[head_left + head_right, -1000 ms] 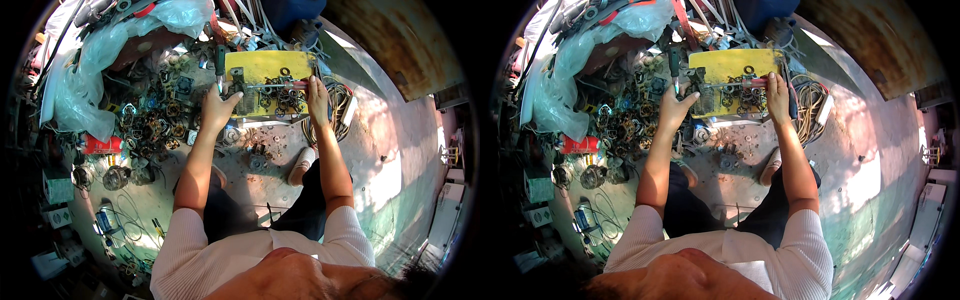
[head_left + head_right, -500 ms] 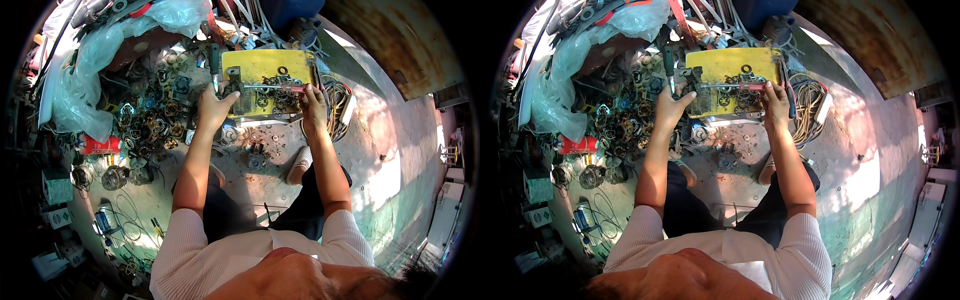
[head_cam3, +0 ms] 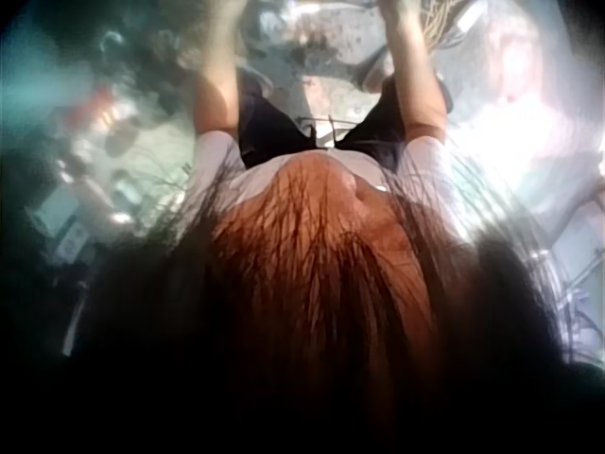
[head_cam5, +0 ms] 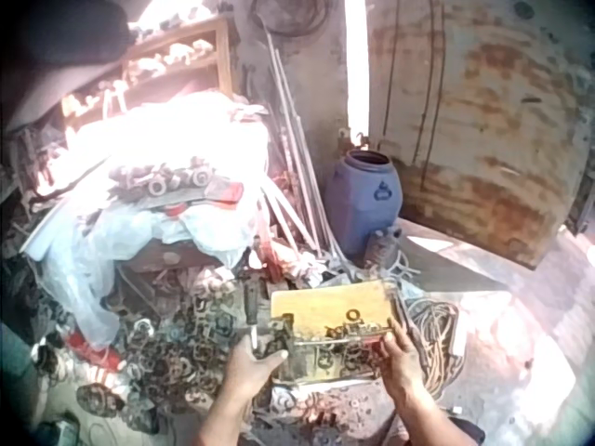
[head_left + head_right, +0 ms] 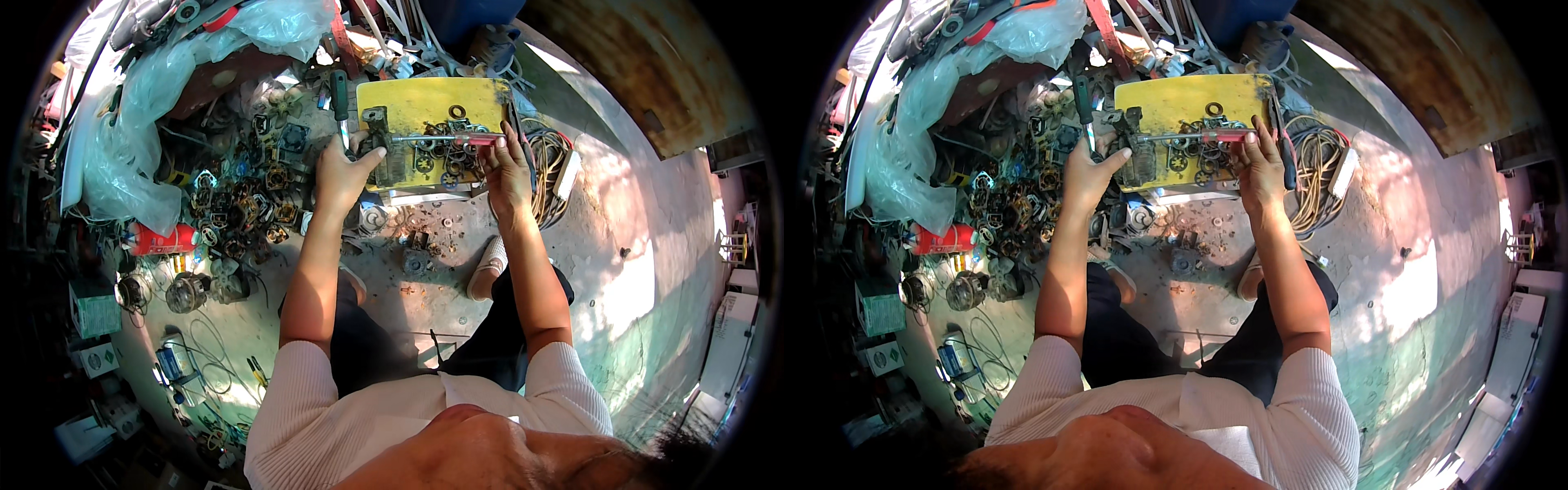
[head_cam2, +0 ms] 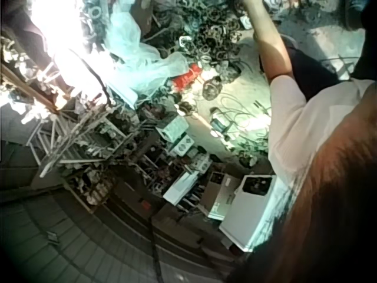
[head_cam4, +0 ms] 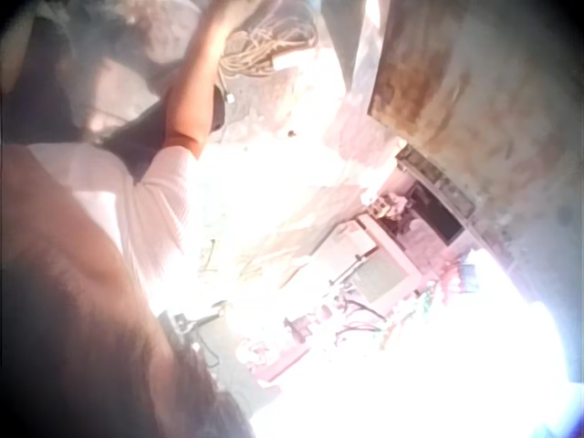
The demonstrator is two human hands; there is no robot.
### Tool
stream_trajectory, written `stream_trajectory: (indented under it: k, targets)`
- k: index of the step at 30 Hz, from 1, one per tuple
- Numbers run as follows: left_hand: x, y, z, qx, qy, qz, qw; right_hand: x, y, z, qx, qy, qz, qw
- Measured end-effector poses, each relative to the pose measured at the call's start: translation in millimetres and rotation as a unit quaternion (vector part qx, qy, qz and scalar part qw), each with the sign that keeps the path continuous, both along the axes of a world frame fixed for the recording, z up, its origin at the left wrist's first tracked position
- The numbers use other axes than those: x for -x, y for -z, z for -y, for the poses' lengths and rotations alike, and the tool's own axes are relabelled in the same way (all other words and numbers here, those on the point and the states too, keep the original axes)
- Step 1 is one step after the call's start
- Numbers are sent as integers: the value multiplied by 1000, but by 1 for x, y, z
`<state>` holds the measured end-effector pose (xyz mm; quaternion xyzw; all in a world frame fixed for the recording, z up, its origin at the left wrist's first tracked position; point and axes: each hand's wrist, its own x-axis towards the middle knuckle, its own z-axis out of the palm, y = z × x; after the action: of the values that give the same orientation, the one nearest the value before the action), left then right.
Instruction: The person is disassembling a mechanical component by hand using a screwdriver and pliers on a yellow tray. They remove small screws and various metal pieces from the main housing while surrounded by a large collection of other mechanical parts and tools.
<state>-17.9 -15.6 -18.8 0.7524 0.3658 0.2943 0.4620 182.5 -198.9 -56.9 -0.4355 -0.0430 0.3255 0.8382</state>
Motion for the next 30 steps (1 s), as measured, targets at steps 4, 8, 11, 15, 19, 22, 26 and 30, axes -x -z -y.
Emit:
stream_trajectory:
  k: [4,8,11,15,19,22,26,30]
  targets:
    - [-2,-1,0,4,2,-10,1000,-3,7,-5,-37,29,56,997]
    - [1,1,-1,4,-2,-7,1000,13,-15,-8,9,18,-30,999]
    - [0,1,-1,2,-1,-16,1000,7,-10,-4,20,21,-24,999]
    - [0,0,0,-5,1,-16,1000,-3,8,-5,-19,18,45,999]
    - [1,1,-1,-8,-3,-14,1000,5,-5,-4,32,14,-24,999]
    - [0,5,-1,4,-2,-9,1000,5,-5,-4,33,23,-57,998]
    - [1,10,-6,3,2,4,1000,0,-4,-4,30,32,47,998]
    - [-1,6,-3,7,1,7,1000,-3,-3,-5,-9,36,103,994]
